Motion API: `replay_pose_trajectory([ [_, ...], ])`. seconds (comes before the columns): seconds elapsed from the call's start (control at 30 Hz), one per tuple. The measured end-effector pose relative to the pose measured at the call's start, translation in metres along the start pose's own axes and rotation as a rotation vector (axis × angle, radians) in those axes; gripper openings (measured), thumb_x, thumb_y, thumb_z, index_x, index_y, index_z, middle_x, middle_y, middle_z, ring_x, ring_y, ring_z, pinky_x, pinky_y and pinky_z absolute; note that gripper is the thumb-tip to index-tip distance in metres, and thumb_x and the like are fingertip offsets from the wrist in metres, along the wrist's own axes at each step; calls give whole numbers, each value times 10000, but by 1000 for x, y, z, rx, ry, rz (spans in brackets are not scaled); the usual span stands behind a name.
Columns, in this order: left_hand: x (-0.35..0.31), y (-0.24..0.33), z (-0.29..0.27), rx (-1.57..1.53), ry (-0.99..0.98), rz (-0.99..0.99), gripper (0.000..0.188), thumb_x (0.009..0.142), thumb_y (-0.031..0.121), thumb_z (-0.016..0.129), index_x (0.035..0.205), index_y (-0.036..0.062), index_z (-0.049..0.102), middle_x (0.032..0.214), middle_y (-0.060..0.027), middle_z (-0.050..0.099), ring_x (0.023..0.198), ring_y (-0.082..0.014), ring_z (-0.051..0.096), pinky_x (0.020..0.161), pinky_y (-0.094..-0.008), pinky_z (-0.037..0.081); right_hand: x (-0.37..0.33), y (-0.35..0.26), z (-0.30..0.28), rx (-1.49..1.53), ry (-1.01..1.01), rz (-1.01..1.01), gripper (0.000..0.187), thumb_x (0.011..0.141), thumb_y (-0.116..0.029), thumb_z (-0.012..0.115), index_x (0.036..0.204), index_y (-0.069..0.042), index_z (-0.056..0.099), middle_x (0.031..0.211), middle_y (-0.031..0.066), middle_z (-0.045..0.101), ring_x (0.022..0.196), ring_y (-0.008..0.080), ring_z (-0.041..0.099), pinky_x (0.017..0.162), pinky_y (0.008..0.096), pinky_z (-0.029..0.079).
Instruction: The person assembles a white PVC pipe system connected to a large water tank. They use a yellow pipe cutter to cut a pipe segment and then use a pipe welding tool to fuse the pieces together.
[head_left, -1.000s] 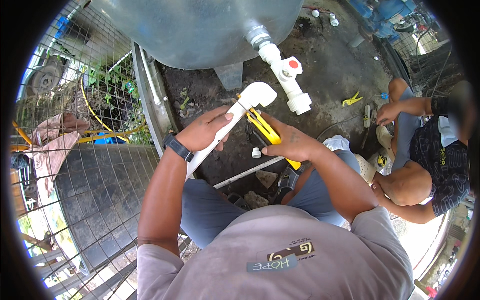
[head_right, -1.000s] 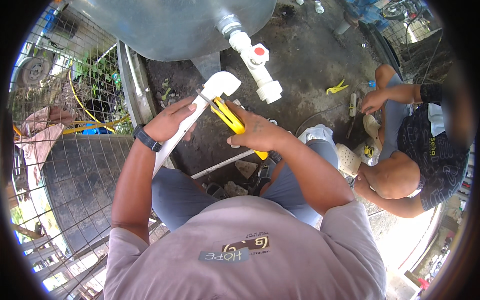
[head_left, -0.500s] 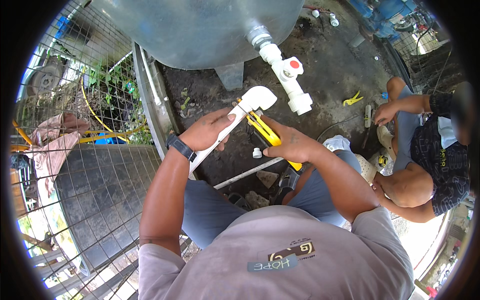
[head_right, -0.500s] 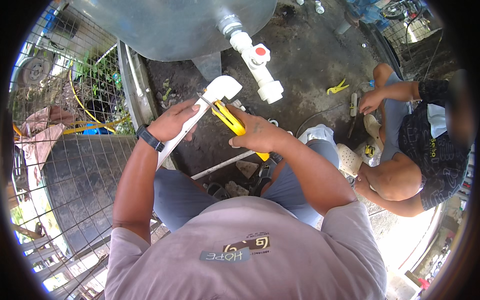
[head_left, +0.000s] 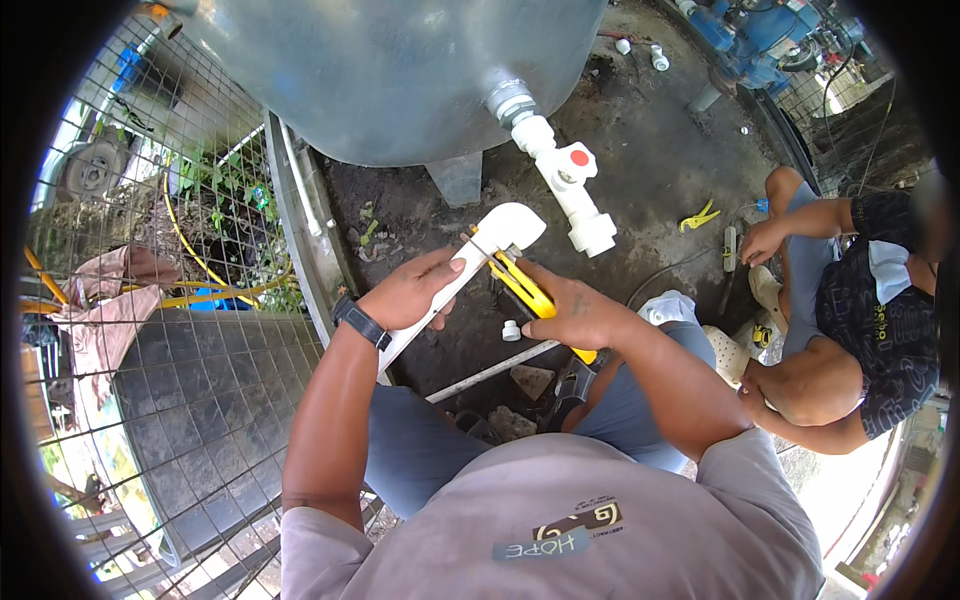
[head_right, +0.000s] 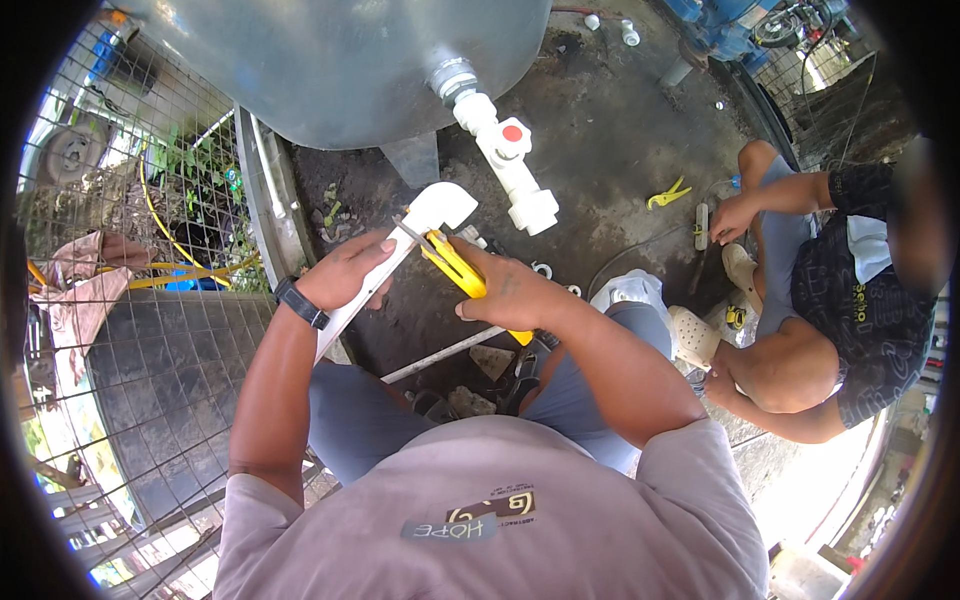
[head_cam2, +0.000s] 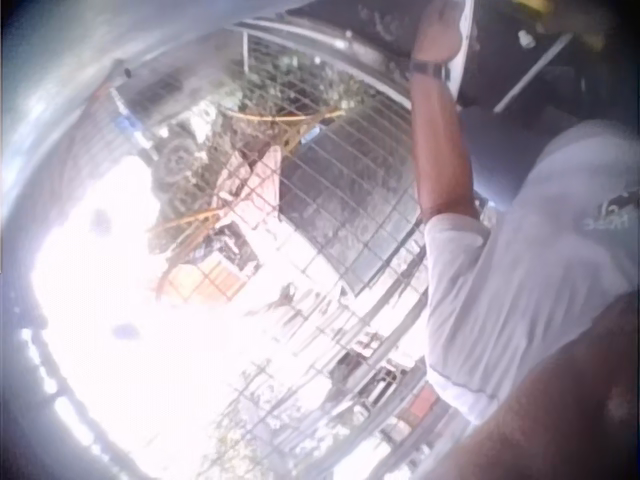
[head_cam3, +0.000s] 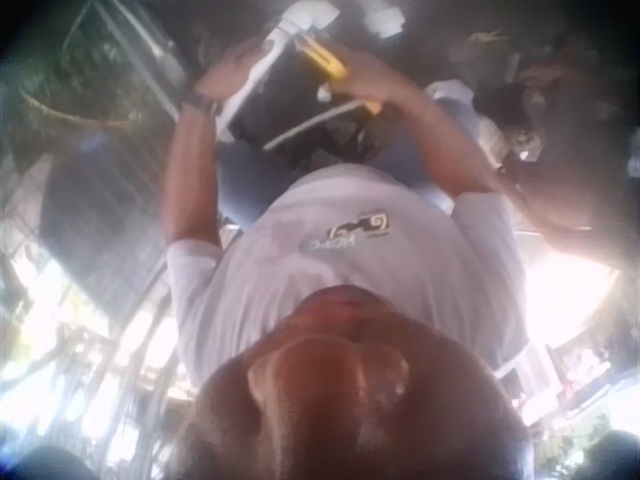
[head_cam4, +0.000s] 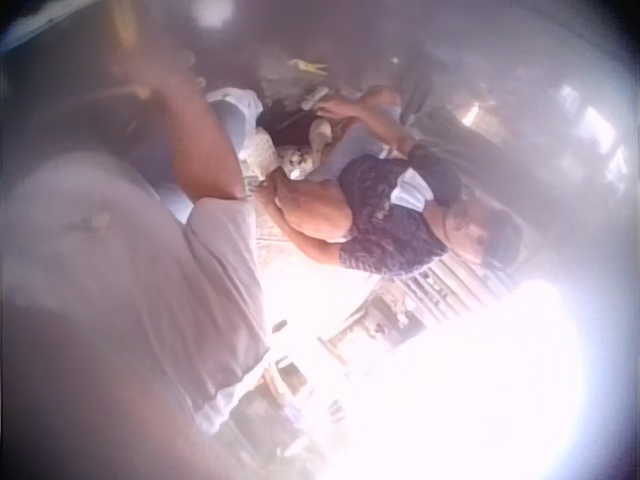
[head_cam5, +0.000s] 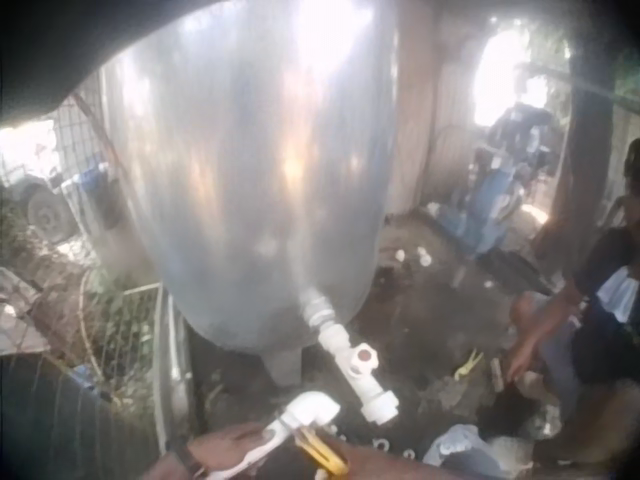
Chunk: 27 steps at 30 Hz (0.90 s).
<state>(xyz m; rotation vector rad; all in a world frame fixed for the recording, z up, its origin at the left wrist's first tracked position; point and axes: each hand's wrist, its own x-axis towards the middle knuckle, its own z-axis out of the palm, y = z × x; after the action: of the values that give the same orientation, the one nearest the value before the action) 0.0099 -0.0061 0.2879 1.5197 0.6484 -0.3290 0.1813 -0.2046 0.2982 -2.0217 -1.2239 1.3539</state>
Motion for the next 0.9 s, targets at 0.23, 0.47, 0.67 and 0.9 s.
replay_pose_trajectory([
  [0.23, 2, 1, 2, -27, 10, -14, 577, 1000, 469, 449, 1376, 31, 458, 728, -59, 534, 589, -140, 552, 553, -296, 508, 2, 6, 3, -33, 26, -18, 950, 749, -295, 693, 1532, -71, 205, 1172, 276, 612, 1028, 368, 628, 913, 400, 471],
  [0.47, 3, -2, 1, -41, 10, -11, 594, 1002, 443, 456, 1427, 29, 410, 708, -58, 530, 597, -137, 550, 539, -295, 499, 0, -4, -4, -24, -45, 34, 935, 753, -274, 684, 1525, -54, 206, 1294, 279, 553, 1159, 383, 579, 998, 400, 443],
  [0.67, 4, 0, 3, -21, 32, -20, 601, 1002, 452, 457, 1424, 26, 412, 709, -56, 537, 579, -140, 552, 540, -294, 496, 4, 9, 2, -12, 33, -36, 930, 750, -271, 693, 1525, -66, 223, 1113, 258, 632, 968, 347, 645, 873, 400, 482],
  [0.9, 7, -1, 4, 21, 26, -4, 596, 1005, 456, 448, 1410, 19, 423, 713, -52, 539, 566, -142, 554, 539, -290, 481, 3, 6, 5, -39, 56, -8, 872, 764, -248, 666, 1505, -46, 254, 1158, 286, 618, 1024, 392, 635, 904, 430, 475],
])
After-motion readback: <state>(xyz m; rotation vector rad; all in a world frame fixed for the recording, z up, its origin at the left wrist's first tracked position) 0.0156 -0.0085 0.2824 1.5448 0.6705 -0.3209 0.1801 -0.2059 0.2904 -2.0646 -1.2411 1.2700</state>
